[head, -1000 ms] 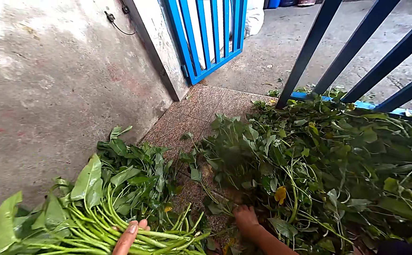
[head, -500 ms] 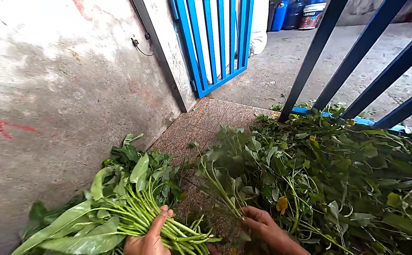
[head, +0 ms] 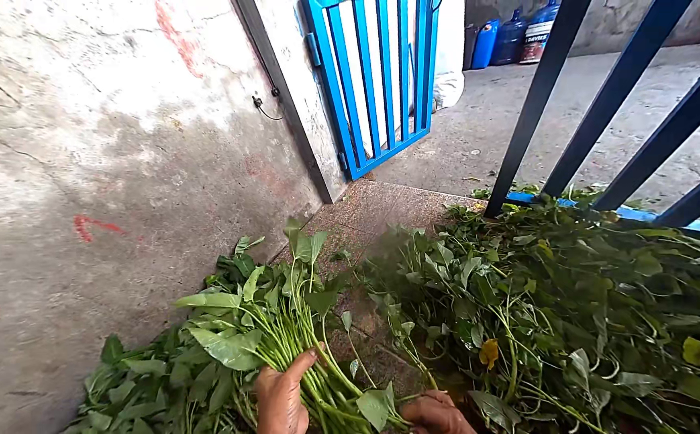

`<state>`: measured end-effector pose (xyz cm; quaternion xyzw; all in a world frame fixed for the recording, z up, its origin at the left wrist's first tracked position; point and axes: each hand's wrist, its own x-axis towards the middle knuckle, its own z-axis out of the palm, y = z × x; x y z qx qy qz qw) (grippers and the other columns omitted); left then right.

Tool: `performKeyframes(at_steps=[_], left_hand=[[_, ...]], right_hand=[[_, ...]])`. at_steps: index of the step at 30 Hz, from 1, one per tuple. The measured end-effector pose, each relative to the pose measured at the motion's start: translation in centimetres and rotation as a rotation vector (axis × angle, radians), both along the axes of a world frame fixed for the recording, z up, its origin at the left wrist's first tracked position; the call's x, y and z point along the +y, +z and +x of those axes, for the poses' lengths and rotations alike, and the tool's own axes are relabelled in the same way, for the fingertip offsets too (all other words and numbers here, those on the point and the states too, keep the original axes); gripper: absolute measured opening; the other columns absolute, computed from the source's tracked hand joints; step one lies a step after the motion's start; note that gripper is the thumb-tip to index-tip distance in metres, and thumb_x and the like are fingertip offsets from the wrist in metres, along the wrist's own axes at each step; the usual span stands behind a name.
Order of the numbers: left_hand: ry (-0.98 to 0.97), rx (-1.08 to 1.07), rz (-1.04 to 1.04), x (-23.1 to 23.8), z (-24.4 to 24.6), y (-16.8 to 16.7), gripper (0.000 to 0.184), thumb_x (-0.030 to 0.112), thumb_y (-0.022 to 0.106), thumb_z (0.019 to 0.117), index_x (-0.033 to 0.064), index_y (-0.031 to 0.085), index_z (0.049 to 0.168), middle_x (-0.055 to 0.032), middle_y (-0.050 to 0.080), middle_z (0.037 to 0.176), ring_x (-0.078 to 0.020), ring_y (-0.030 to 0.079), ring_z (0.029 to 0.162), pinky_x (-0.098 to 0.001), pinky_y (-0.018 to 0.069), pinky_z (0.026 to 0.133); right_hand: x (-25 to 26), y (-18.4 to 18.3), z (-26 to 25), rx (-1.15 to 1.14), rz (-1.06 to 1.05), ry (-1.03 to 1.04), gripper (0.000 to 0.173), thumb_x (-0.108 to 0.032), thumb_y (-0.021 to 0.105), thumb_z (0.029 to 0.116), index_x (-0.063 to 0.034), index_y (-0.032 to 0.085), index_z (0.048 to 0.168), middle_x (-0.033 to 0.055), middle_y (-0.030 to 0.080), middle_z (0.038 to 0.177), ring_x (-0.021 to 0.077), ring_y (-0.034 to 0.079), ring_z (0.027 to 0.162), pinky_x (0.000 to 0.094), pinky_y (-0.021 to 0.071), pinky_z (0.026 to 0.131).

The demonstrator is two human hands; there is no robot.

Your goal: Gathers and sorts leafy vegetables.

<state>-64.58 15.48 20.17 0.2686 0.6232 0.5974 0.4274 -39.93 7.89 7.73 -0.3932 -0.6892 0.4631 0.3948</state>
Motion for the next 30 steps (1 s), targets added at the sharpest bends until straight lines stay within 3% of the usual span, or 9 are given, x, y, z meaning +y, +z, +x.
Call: performKeyframes(at_steps=[4, 7, 13, 19, 21, 25, 27, 28, 30], left_hand=[[-0.090, -0.126, 0.016, -0.5, 0.1, 0.7, 0.031, -0.013, 0.060, 0.0873, -0.0123, 0.053, 0.118, -0.0273, 0.073, 0.095, -0.0361, 0.075, 0.080, -0.0455, 0.0647, 0.069], [-0.129, -0.154, 0.084, -0.6, 0.2, 0.7, 0.030, -0.011, 0.061, 0.0910, -0.0123, 0.053, 0.119, -0.0277, 0.073, 0.096, -0.0371, 0.075, 0.082, -0.0476, 0.0651, 0.074], [-0.057, 0.042, 0.122, -0.4, 1.2, 0.5, 0.048, -0.013, 0.082, 0.0685, -0.0115, 0.060, 0.112, -0.0198, 0.073, 0.086, -0.0270, 0.074, 0.073, -0.0394, 0.0656, 0.068], [-0.044, 0.040, 0.106, -0.7, 0.7, 0.5, 0.050, -0.016, 0.079, 0.0680, -0.0119, 0.057, 0.113, -0.0220, 0.072, 0.086, -0.0310, 0.074, 0.068, -0.0428, 0.0658, 0.062], [-0.052, 0.026, 0.096, -0.8, 0.7, 0.6, 0.051, -0.017, 0.078, 0.0683, -0.0118, 0.056, 0.114, -0.0218, 0.072, 0.084, -0.0310, 0.073, 0.066, -0.0421, 0.0654, 0.060], [-0.096, -0.049, 0.103, -1.0, 1.7, 0.6, 0.049, -0.019, 0.075, 0.0707, -0.0116, 0.054, 0.115, -0.0217, 0.071, 0.085, -0.0308, 0.073, 0.066, -0.0424, 0.0655, 0.060], [-0.137, -0.055, 0.109, -1.0, 2.3, 0.4, 0.050, -0.017, 0.076, 0.0696, -0.0119, 0.054, 0.114, -0.0217, 0.072, 0.085, -0.0303, 0.073, 0.068, -0.0420, 0.0657, 0.062], [-0.153, -0.061, 0.116, -1.0, 2.5, 0.2, 0.051, -0.016, 0.077, 0.0683, -0.0124, 0.054, 0.114, -0.0220, 0.072, 0.085, -0.0306, 0.073, 0.068, -0.0426, 0.0658, 0.063], [-0.176, -0.072, 0.135, -1.1, 2.7, 0.0, 0.052, -0.015, 0.078, 0.0654, -0.0127, 0.055, 0.112, -0.0224, 0.072, 0.084, -0.0311, 0.074, 0.069, -0.0434, 0.0660, 0.064]], right_hand=[[-0.2, 0.4, 0.5, -0.080, 0.028, 0.041, 0.020, -0.014, 0.062, 0.1015, -0.0064, 0.075, 0.114, 0.0091, 0.076, 0.105, 0.0215, 0.069, 0.106, 0.0551, 0.0363, 0.112], [-0.2, 0.6, 0.7, -0.092, 0.023, 0.067, 0.021, -0.016, 0.062, 0.1018, -0.0066, 0.075, 0.115, 0.0095, 0.076, 0.106, 0.0223, 0.069, 0.106, 0.0560, 0.0376, 0.111], [-0.3, 0.4, 1.1, -0.104, 0.044, 0.108, 0.021, -0.016, 0.063, 0.1015, -0.0084, 0.076, 0.115, 0.0080, 0.076, 0.106, 0.0210, 0.069, 0.105, 0.0554, 0.0397, 0.108], [-0.1, 0.8, 1.7, -0.141, 0.012, 0.098, 0.021, -0.015, 0.060, 0.1016, -0.0064, 0.073, 0.116, 0.0088, 0.075, 0.105, 0.0221, 0.068, 0.105, 0.0551, 0.0402, 0.107], [0.0, 1.1, 2.0, -0.168, -0.041, 0.080, 0.025, -0.020, 0.061, 0.1008, -0.0056, 0.071, 0.119, 0.0098, 0.074, 0.105, 0.0232, 0.067, 0.105, 0.0568, 0.0391, 0.108], [1.1, 1.9, 1.2, -0.240, -0.095, 0.117, 0.047, -0.052, 0.065, 0.0968, -0.0085, 0.070, 0.114, 0.0097, 0.071, 0.099, 0.0251, 0.066, 0.099, 0.0603, 0.0409, 0.101], [1.9, 2.6, 0.0, -0.161, -0.177, 0.155, 0.054, -0.057, 0.067, 0.0937, -0.0042, 0.068, 0.105, 0.0116, 0.068, 0.093, 0.0252, 0.066, 0.092, 0.0557, 0.0486, 0.090], [2.2, 3.2, -0.6, -0.080, -0.274, 0.182, 0.053, -0.053, 0.071, 0.0924, -0.0033, 0.067, 0.112, 0.0096, 0.072, 0.097, 0.0205, 0.070, 0.093, 0.0490, 0.0558, 0.090], [2.8, 5.0, -1.4, 0.163, -0.533, 0.232, 0.048, -0.033, 0.078, 0.0903, -0.0019, 0.062, 0.123, 0.0065, 0.073, 0.105, 0.0145, 0.071, 0.097, 0.0382, 0.0590, 0.092]])
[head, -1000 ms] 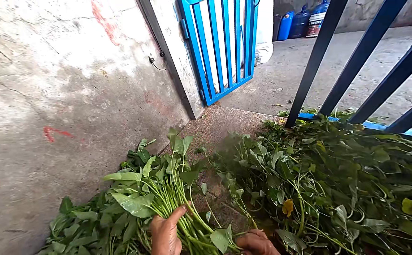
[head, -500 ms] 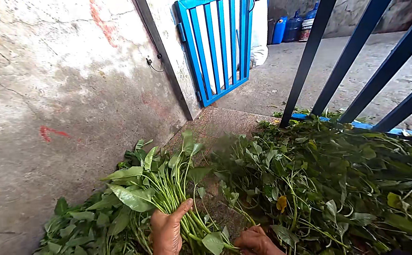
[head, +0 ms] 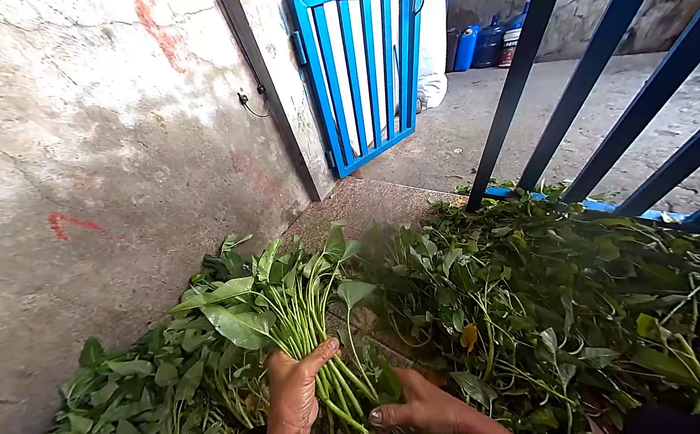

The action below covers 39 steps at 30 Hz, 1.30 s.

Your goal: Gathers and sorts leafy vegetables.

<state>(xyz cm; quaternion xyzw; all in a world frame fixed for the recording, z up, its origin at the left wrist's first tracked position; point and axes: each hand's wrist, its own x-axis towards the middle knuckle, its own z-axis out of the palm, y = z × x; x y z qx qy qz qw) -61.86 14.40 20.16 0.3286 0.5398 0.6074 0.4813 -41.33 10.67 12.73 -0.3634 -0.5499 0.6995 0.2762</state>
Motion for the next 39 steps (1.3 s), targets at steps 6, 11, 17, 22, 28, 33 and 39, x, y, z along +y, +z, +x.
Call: performKeyframes(at_steps=[6, 11, 17, 22, 28, 33, 39], left_hand=[[-0.043, -0.068, 0.066, -0.3, -0.6, 0.0, 0.049, -0.015, 0.076, 0.0678, -0.0129, 0.053, 0.111, -0.0228, 0.072, 0.083, -0.0313, 0.074, 0.070, -0.0435, 0.0660, 0.066], [-0.016, -0.103, 0.076, -0.1, -0.9, -0.1, 0.044, -0.017, 0.071, 0.0731, -0.0128, 0.051, 0.113, -0.0251, 0.072, 0.083, -0.0334, 0.074, 0.069, -0.0434, 0.0657, 0.065], [0.193, -0.101, -0.026, 0.6, -1.4, 0.2, 0.034, -0.016, 0.067, 0.0844, -0.0107, 0.053, 0.115, -0.0221, 0.071, 0.081, -0.0304, 0.073, 0.065, -0.0427, 0.0641, 0.057], [0.389, -0.011, 0.001, 0.5, -1.8, 1.1, 0.035, -0.016, 0.070, 0.0835, -0.0084, 0.054, 0.114, -0.0149, 0.071, 0.082, -0.0231, 0.072, 0.065, -0.0390, 0.0648, 0.059], [0.380, -0.020, -0.031, 0.2, 0.7, 0.6, 0.044, -0.017, 0.073, 0.0804, -0.0096, 0.053, 0.119, -0.0181, 0.071, 0.085, -0.0266, 0.072, 0.064, -0.0412, 0.0650, 0.058], [0.405, -0.021, -0.023, 0.3, 1.5, -0.1, 0.044, -0.018, 0.074, 0.0792, -0.0099, 0.053, 0.117, -0.0185, 0.071, 0.084, -0.0261, 0.072, 0.065, -0.0407, 0.0646, 0.057], [0.388, -0.003, 0.046, 0.3, -0.2, 1.3, 0.044, -0.018, 0.071, 0.0802, -0.0079, 0.052, 0.118, -0.0144, 0.070, 0.083, -0.0227, 0.072, 0.065, -0.0382, 0.0648, 0.059]], right_hand=[[0.5, -0.2, -0.3, 0.431, -0.516, -0.120, 0.029, -0.016, 0.077, 0.0836, -0.0098, 0.067, 0.110, 0.0049, 0.072, 0.094, 0.0164, 0.070, 0.084, 0.0370, 0.0593, 0.079], [0.3, -0.2, -0.3, 0.556, -0.547, -0.342, 0.010, -0.016, 0.059, 0.0987, -0.0080, 0.064, 0.103, 0.0077, 0.070, 0.092, 0.0180, 0.069, 0.082, 0.0365, 0.0597, 0.075], [0.2, 0.1, 0.6, 0.944, -0.624, -0.516, 0.045, -0.034, 0.027, 0.1132, -0.0118, 0.057, 0.090, 0.0029, 0.059, 0.072, 0.0192, 0.066, 0.075, 0.0424, 0.0586, 0.088], [-0.6, -2.6, 4.6, 0.949, -0.699, -0.589, 0.048, -0.039, 0.022, 0.1128, -0.0165, 0.053, 0.084, -0.0066, 0.043, 0.055, 0.0058, 0.045, 0.046, 0.0230, 0.0473, 0.050], [0.1, -3.9, 5.3, 0.593, -0.675, -0.760, 0.038, -0.034, 0.033, 0.1124, -0.0165, 0.048, 0.081, -0.0082, 0.031, 0.052, 0.0038, 0.030, 0.040, 0.0204, 0.0323, 0.040], [-0.5, -7.0, 7.3, 0.340, -0.677, -1.046, 0.037, -0.034, 0.039, 0.1114, -0.0158, 0.047, 0.080, -0.0081, 0.028, 0.050, 0.0041, 0.026, 0.037, 0.0210, 0.0285, 0.036], [-1.8, -8.4, 10.2, 0.171, -0.614, -1.116, 0.035, -0.032, 0.052, 0.1078, -0.0149, 0.048, 0.078, -0.0074, 0.028, 0.049, 0.0048, 0.026, 0.037, 0.0217, 0.0292, 0.036]])
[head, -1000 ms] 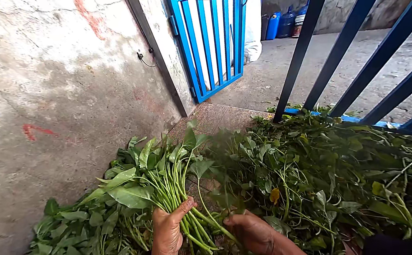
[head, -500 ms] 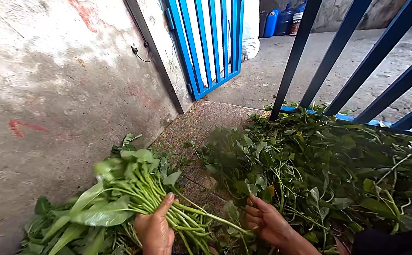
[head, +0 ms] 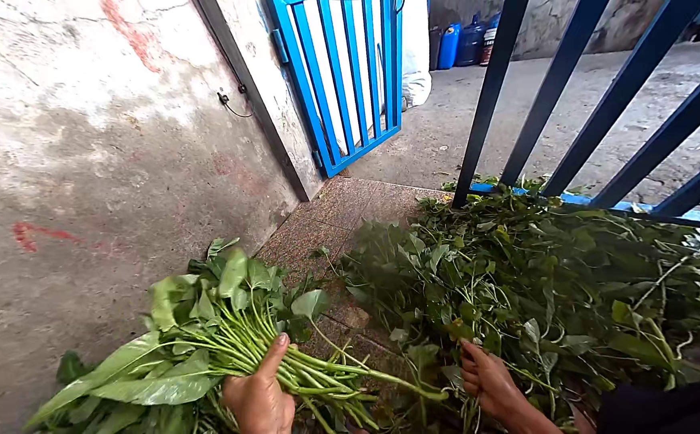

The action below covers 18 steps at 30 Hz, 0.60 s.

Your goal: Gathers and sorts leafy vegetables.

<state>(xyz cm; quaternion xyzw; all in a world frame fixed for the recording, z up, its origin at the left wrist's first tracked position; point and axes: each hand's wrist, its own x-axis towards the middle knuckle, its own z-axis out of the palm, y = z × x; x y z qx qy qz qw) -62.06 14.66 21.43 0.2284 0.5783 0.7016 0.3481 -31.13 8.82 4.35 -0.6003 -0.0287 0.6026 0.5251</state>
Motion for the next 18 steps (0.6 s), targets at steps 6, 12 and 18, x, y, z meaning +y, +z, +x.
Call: performKeyframes(at_steps=[6, 12, 18], left_hand=[[-0.116, 0.012, -0.022, 0.0, 1.6, -0.5, 0.050, -0.019, 0.074, 0.0764, -0.0098, 0.053, 0.120, -0.0175, 0.071, 0.088, -0.0254, 0.073, 0.069, -0.0403, 0.0659, 0.061], [-0.160, -0.009, 0.004, -0.1, 1.2, -0.8, 0.047, -0.018, 0.073, 0.0761, -0.0101, 0.054, 0.119, -0.0191, 0.071, 0.088, -0.0266, 0.073, 0.070, -0.0404, 0.0653, 0.063], [-0.191, -0.056, -0.012, -0.1, 0.2, -0.7, 0.038, -0.015, 0.071, 0.0812, -0.0103, 0.055, 0.115, -0.0208, 0.072, 0.084, -0.0291, 0.073, 0.067, -0.0419, 0.0651, 0.062]], right_hand=[[1.6, 6.4, -5.3, -0.406, 0.553, 0.701, 0.024, -0.024, 0.065, 0.0980, -0.0058, 0.073, 0.110, 0.0020, 0.072, 0.093, 0.0084, 0.065, 0.075, 0.0318, 0.0563, 0.070], [1.7, 7.4, -9.4, -0.276, 0.793, 0.874, 0.022, -0.019, 0.059, 0.1014, -0.0039, 0.073, 0.095, 0.0021, 0.071, 0.091, 0.0071, 0.066, 0.088, 0.0292, 0.0555, 0.082], [0.1, 7.6, -9.4, -0.081, 0.860, 0.763, 0.010, -0.008, 0.068, 0.0970, -0.0037, 0.076, 0.102, 0.0008, 0.077, 0.094, 0.0070, 0.072, 0.088, 0.0306, 0.0597, 0.084]])
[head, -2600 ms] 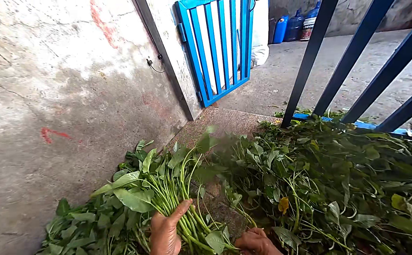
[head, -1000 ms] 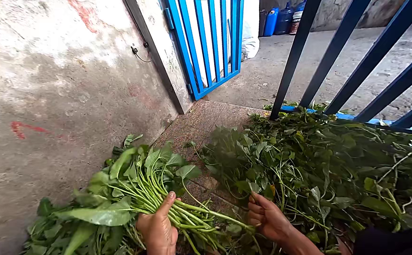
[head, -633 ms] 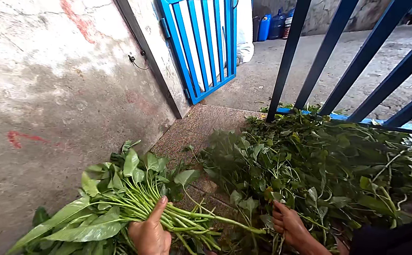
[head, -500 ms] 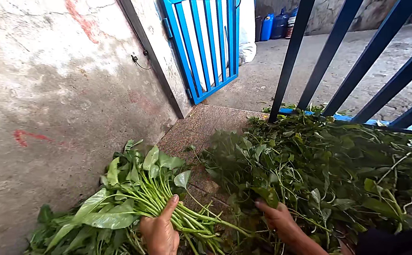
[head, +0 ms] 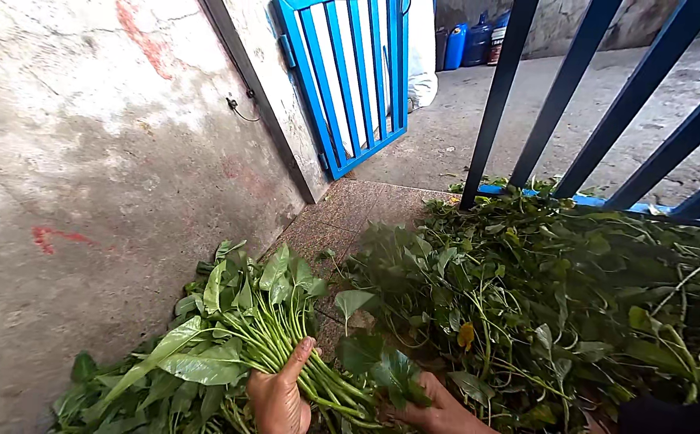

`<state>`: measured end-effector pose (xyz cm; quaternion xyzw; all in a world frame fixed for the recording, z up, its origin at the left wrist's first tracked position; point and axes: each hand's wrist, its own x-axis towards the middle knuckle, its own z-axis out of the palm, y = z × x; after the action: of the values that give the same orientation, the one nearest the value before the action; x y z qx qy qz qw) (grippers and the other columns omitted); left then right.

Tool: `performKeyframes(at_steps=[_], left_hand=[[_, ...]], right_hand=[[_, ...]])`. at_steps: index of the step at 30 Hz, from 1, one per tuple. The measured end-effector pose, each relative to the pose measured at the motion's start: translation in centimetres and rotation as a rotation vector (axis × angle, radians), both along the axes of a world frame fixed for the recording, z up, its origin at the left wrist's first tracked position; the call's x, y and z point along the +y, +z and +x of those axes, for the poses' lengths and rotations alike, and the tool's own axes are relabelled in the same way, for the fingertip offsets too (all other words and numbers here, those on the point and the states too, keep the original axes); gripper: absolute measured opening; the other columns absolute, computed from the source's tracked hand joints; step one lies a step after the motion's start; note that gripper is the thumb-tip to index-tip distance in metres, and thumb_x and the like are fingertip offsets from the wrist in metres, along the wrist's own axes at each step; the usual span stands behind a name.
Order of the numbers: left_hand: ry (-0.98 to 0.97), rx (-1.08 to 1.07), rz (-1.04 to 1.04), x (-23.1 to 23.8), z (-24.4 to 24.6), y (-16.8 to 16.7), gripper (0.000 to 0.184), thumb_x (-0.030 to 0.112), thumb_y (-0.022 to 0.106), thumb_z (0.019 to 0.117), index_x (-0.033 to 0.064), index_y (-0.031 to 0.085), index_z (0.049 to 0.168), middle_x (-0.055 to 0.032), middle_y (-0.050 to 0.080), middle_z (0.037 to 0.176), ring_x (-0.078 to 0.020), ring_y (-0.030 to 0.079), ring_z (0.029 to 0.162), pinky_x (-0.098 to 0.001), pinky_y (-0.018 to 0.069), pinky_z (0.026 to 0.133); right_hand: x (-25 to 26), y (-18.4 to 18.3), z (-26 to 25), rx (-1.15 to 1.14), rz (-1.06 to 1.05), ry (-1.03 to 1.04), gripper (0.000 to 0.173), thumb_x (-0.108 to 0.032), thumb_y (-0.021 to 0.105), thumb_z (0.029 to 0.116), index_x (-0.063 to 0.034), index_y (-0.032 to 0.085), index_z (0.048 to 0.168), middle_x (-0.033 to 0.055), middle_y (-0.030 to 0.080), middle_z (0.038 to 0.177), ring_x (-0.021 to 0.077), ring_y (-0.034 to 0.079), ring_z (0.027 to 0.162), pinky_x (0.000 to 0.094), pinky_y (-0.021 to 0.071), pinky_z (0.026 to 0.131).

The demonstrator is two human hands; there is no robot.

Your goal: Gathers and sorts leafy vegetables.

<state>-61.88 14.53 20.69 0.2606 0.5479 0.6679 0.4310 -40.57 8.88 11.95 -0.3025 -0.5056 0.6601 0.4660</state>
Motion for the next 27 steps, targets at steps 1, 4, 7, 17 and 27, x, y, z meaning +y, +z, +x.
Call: performKeyframes(at_steps=[1, 4, 7, 17, 27], left_hand=[[-0.011, -0.010, -0.006, 0.0, 0.1, 0.1, 0.034, -0.013, 0.070, 0.0839, -0.0100, 0.055, 0.114, -0.0204, 0.072, 0.085, -0.0282, 0.073, 0.068, -0.0409, 0.0650, 0.062], [-0.021, -0.075, -0.020, 0.0, 0.2, 0.4, 0.025, -0.008, 0.063, 0.0942, -0.0084, 0.057, 0.119, -0.0185, 0.073, 0.087, -0.0250, 0.074, 0.070, -0.0378, 0.0645, 0.062], [-0.015, -0.180, -0.071, 0.1, -0.1, 0.4, 0.031, -0.007, 0.059, 0.0976, -0.0061, 0.054, 0.129, -0.0179, 0.073, 0.090, -0.0233, 0.073, 0.068, -0.0355, 0.0633, 0.060], [0.023, -0.375, 0.033, -0.1, -0.3, 0.1, 0.031, -0.013, 0.054, 0.0951, -0.0019, 0.059, 0.123, -0.0124, 0.073, 0.095, -0.0227, 0.074, 0.078, -0.0384, 0.0648, 0.071], [-0.159, -0.472, 0.031, -0.2, 0.0, 0.1, 0.020, -0.004, 0.049, 0.1016, -0.0044, 0.059, 0.118, -0.0212, 0.073, 0.107, -0.0318, 0.075, 0.094, -0.0452, 0.0640, 0.079]], right_hand=[[-0.1, 0.1, -0.1, -0.006, 0.009, -0.029, 0.010, -0.007, 0.067, 0.0972, -0.0033, 0.075, 0.102, 0.0007, 0.077, 0.094, 0.0071, 0.071, 0.088, 0.0306, 0.0593, 0.084], [-0.1, 1.4, -0.3, 0.011, -0.061, -0.190, 0.013, -0.006, 0.062, 0.0976, -0.0013, 0.072, 0.105, 0.0035, 0.075, 0.092, 0.0110, 0.069, 0.082, 0.0321, 0.0586, 0.078], [0.4, 2.6, 0.3, 0.030, -0.077, -0.315, 0.019, -0.006, 0.062, 0.0976, -0.0002, 0.071, 0.113, 0.0051, 0.073, 0.092, 0.0119, 0.066, 0.077, 0.0306, 0.0568, 0.072], [3.4, 5.4, -0.7, 0.019, 0.165, -0.370, 0.019, -0.007, 0.063, 0.0986, 0.0015, 0.071, 0.114, 0.0101, 0.075, 0.106, 0.0180, 0.072, 0.097, 0.0346, 0.0607, 0.089], [3.5, 2.3, -1.6, -0.168, 0.300, -0.267, 0.014, 0.001, 0.062, 0.0932, -0.0049, 0.071, 0.103, -0.0032, 0.075, 0.095, 0.0015, 0.070, 0.092, 0.0252, 0.0597, 0.087]])
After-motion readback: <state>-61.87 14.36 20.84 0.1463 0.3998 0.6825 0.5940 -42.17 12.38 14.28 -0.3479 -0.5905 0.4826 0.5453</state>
